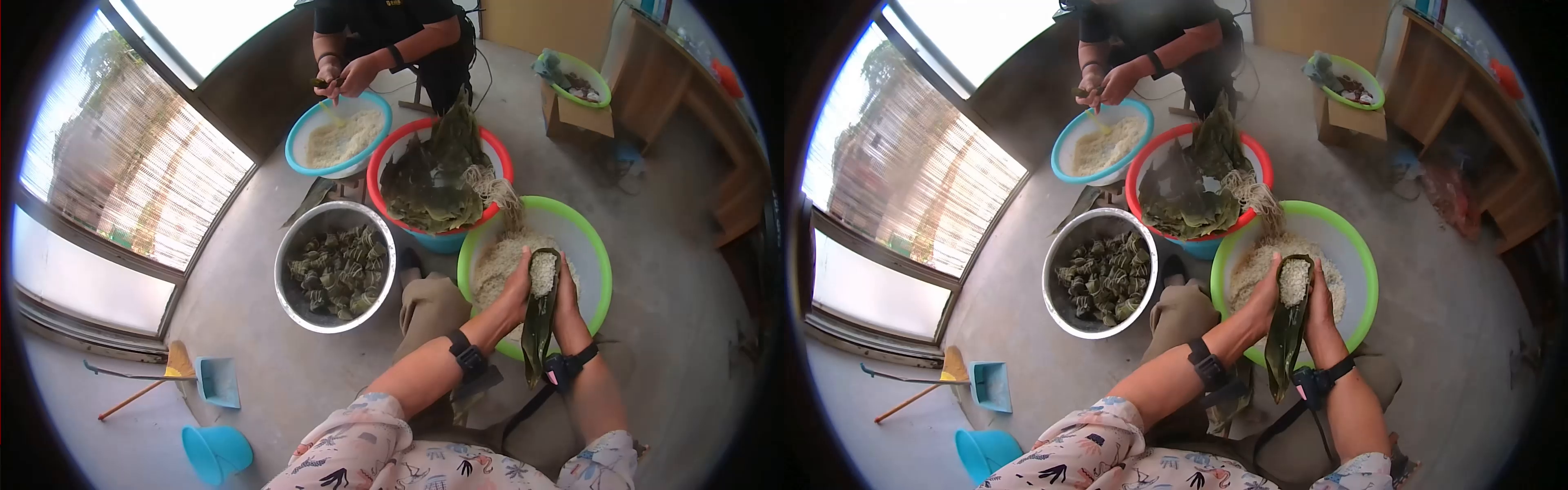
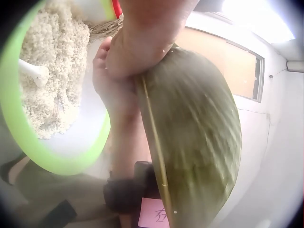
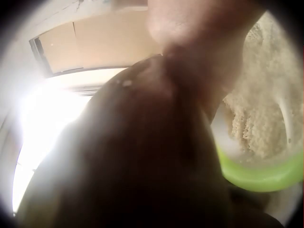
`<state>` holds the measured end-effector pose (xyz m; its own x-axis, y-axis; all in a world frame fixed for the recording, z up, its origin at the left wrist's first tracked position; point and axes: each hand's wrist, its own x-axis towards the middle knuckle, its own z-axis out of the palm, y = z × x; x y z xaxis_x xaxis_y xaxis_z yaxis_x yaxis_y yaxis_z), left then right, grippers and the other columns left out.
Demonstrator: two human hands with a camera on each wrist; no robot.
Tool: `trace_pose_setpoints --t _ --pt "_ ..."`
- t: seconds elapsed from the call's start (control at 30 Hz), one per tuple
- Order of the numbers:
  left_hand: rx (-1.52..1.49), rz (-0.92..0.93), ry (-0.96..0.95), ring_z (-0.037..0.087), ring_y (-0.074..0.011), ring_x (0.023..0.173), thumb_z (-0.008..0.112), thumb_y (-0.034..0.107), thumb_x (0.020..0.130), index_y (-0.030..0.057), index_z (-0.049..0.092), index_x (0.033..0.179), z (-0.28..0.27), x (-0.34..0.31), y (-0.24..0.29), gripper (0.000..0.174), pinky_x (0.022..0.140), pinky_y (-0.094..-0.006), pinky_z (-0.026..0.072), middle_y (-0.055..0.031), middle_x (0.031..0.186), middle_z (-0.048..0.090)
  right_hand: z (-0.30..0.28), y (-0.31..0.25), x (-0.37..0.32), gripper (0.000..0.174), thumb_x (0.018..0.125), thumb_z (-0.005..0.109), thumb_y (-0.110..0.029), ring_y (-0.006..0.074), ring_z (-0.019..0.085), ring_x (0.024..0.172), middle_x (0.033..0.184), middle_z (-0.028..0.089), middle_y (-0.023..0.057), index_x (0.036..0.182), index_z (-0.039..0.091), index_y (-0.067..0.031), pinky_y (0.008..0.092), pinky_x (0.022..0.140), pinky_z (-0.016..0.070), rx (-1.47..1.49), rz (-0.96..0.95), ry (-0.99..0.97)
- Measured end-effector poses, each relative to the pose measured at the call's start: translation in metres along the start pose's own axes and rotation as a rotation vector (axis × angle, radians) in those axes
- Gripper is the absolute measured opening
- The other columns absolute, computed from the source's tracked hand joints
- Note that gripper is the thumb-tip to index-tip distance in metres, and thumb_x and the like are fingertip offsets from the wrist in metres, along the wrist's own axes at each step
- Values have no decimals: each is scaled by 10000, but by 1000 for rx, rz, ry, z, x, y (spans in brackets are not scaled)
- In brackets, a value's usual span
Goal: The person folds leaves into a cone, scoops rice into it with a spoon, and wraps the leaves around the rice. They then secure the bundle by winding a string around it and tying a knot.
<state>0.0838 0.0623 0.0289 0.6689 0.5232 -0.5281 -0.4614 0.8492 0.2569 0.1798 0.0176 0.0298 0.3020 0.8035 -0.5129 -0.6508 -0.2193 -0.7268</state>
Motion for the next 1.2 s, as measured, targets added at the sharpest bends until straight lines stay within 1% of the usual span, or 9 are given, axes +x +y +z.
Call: trace_pose_setpoints --t 0.2,0.27,0.47,0.53,0.8,0.87,0.9,0.97,1.2 --pt "81 -13 59 620 -210 748 336 620 948 65 633 1004 4 -6 2 632 702 -351 523 -85 846 653 8 -4 -6 545 941 466 -536 190 612 959 1083 646 74 1196 585 -68 327 840 485 -2 -20 33" --pt "77 6 -13 618 -210 763 343 616 948 62 629 1016 -2 0 0 627 722 -354 521 -84 862 649 7 -3 -5 539 943 464 -533 186 614 952 1074 648 71 1189 588 -69 325 834 488 3 -22 35" --pt "61 34 -7 613 -204 802 365 592 955 64 615 1046 2 -9 -2 591 770 -364 517 -78 906 640 -1 2 -3 527 950 457 -522 182 620 937 1072 646 66 1182 585 -66 320 825 497 29 -3 16" --pt "66 33 -13 613 -204 805 367 589 955 66 613 1051 -1 -6 -3 586 770 -367 517 -77 912 641 3 -1 -7 500 956 474 -481 180 614 973 1097 641 69 1195 580 -55 314 852 492 29 3 15" --pt "76 50 4 617 -203 798 377 591 951 74 618 1047 3 -11 -4 579 756 -367 519 -75 913 648 4 -1 -12 523 954 460 -509 193 611 976 1091 642 71 1191 580 -59 327 861 486 36 -34 15" --pt "90 1 -23 619 -197 789 379 591 951 76 622 1041 0 -10 -3 576 745 -365 520 -68 898 650 6 -2 -14 523 953 467 -504 195 604 992 1104 639 68 1203 576 -57 327 870 478 14 -58 24" --pt "73 63 -8 617 -193 784 389 594 947 78 623 1038 -3 -4 -7 573 740 -364 518 -64 890 650 0 2 -9 519 954 469 -498 194 604 995 1110 637 68 1206 575 -57 327 871 479 28 -54 6" --pt "69 56 63 615 -188 773 423 602 933 77 622 1035 2 -7 -6 571 737 -357 516 -58 885 649 -1 6 -3 509 956 473 -485 191 604 1000 1119 633 66 1210 573 -55 325 876 482 47 -60 -52" --pt "34 73 37 621 -195 791 448 597 926 60 604 1078 -1 -10 -7 580 772 -371 519 -66 929 645 -6 14 8 487 968 461 -454 188 602 1010 1127 627 67 1215 568 -48 319 889 480 73 -70 -96"
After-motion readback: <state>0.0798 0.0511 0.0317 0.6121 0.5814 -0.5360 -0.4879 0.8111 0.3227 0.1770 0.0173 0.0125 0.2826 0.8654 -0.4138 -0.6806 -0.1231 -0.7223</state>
